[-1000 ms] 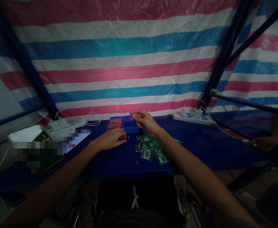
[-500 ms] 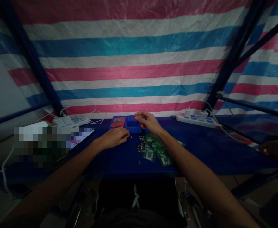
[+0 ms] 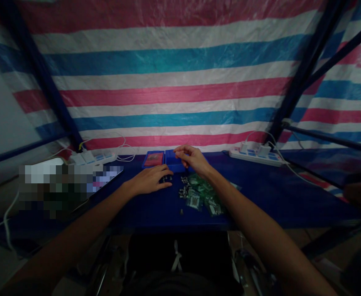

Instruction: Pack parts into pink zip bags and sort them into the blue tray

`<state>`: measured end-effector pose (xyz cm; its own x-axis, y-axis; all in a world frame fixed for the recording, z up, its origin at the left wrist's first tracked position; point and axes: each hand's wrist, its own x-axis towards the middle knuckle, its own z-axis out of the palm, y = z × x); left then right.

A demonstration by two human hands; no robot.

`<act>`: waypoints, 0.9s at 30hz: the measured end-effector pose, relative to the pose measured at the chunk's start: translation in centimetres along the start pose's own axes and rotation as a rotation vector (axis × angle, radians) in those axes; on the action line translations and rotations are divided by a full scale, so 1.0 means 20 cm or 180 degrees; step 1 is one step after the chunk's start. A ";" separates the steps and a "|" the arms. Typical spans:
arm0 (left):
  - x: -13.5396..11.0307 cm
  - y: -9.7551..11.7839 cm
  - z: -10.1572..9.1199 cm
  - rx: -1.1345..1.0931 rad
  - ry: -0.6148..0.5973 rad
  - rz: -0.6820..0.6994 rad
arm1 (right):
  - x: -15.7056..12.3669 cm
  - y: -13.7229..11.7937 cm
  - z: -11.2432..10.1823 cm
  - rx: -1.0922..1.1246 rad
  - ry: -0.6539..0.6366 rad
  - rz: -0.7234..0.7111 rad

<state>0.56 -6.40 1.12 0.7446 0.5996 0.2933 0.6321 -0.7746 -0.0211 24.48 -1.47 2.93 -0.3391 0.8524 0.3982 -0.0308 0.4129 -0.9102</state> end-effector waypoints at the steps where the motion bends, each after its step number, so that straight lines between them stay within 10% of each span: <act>1: 0.00 0.00 0.00 -0.0032 -0.0020 0.0009 | 0.00 0.00 0.00 0.0037 -0.0007 0.0010; 27: 0.01 -0.03 0.02 -0.0150 -0.0221 -0.0263 | 0.00 -0.02 0.00 0.0418 -0.0037 0.0249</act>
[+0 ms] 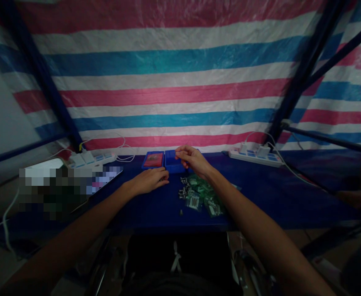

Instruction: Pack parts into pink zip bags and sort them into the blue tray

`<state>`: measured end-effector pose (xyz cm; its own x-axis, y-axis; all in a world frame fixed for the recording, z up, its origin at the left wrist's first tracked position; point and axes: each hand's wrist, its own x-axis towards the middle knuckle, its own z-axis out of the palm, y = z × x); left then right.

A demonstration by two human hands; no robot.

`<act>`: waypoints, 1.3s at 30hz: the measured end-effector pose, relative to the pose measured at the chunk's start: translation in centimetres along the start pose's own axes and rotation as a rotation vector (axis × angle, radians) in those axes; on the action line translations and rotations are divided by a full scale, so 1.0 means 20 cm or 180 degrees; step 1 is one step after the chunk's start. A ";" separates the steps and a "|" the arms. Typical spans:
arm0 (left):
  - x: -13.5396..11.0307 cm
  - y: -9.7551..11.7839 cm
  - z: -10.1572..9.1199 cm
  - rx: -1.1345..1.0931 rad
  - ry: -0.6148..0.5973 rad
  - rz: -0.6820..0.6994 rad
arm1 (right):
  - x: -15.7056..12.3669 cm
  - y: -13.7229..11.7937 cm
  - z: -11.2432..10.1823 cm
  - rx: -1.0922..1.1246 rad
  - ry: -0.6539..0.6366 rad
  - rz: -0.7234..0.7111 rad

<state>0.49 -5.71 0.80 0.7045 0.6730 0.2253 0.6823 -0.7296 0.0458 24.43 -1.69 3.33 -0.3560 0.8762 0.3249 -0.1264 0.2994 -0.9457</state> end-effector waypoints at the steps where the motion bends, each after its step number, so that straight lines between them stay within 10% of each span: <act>1: 0.00 0.00 0.00 0.0009 0.0002 -0.0014 | 0.00 0.00 0.00 -0.0001 -0.0011 0.0012; 39: 0.01 0.01 -0.01 0.0523 -0.0269 -0.0351 | -0.01 -0.01 0.02 -0.0092 -0.0223 0.0040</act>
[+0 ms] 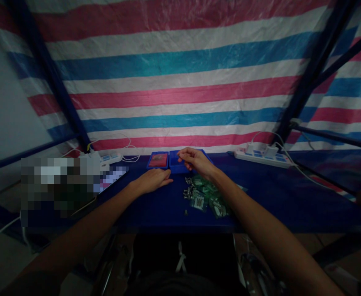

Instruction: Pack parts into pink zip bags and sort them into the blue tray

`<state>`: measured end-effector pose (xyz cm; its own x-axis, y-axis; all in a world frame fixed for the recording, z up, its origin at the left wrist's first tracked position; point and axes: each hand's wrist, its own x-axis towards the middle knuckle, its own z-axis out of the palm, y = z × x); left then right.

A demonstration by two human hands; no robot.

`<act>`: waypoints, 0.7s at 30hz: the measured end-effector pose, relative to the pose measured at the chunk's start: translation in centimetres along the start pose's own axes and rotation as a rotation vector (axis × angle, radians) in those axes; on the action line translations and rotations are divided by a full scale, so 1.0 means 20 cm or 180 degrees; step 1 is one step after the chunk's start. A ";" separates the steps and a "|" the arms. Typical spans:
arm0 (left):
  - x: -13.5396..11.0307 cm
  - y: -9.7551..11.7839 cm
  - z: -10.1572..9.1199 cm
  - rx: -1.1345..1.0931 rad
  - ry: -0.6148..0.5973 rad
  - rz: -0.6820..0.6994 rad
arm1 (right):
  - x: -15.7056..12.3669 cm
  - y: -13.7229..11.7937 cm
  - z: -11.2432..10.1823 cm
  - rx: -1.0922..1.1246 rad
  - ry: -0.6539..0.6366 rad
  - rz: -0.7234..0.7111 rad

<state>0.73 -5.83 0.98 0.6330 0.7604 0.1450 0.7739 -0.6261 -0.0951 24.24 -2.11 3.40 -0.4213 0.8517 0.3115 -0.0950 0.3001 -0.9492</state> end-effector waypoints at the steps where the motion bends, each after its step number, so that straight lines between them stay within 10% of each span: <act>1: 0.00 0.00 0.00 -0.0009 0.0004 -0.0017 | 0.00 0.00 0.00 -0.0004 -0.0003 -0.0009; 21: -0.02 0.02 -0.01 0.0311 0.0023 -0.0062 | 0.00 0.00 -0.01 -0.0070 -0.0030 0.0077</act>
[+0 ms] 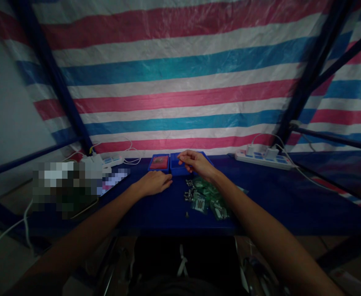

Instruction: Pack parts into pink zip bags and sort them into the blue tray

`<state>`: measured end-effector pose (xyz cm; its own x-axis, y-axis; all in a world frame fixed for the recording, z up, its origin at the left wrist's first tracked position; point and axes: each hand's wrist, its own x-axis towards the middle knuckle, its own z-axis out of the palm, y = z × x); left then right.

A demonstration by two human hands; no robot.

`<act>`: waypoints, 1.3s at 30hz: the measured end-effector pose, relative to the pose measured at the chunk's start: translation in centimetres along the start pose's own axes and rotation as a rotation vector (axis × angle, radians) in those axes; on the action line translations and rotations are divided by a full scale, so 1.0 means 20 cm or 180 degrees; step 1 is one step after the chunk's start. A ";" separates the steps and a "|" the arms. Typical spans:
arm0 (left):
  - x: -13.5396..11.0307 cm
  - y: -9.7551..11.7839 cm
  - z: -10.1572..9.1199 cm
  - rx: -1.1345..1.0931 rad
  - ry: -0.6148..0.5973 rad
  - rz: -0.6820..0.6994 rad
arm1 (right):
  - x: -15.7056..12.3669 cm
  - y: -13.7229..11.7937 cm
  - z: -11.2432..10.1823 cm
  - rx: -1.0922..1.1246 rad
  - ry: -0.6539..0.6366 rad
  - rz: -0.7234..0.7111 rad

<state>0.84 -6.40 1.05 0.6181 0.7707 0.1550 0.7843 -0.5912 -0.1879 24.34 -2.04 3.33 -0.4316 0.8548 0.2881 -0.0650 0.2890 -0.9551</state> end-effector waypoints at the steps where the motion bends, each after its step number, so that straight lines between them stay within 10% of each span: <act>1: 0.00 0.00 0.00 -0.0013 -0.0009 0.0003 | 0.00 0.00 0.00 -0.0001 -0.0007 -0.0007; 39: -0.01 0.04 -0.03 -0.0566 0.0022 0.0321 | -0.01 -0.01 0.01 -0.0238 -0.0087 0.0037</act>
<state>1.42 -7.16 1.50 0.6939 0.7041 0.1508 0.7151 -0.6985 -0.0286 24.20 -2.37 3.40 -0.4565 0.8465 0.2741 0.0071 0.3115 -0.9502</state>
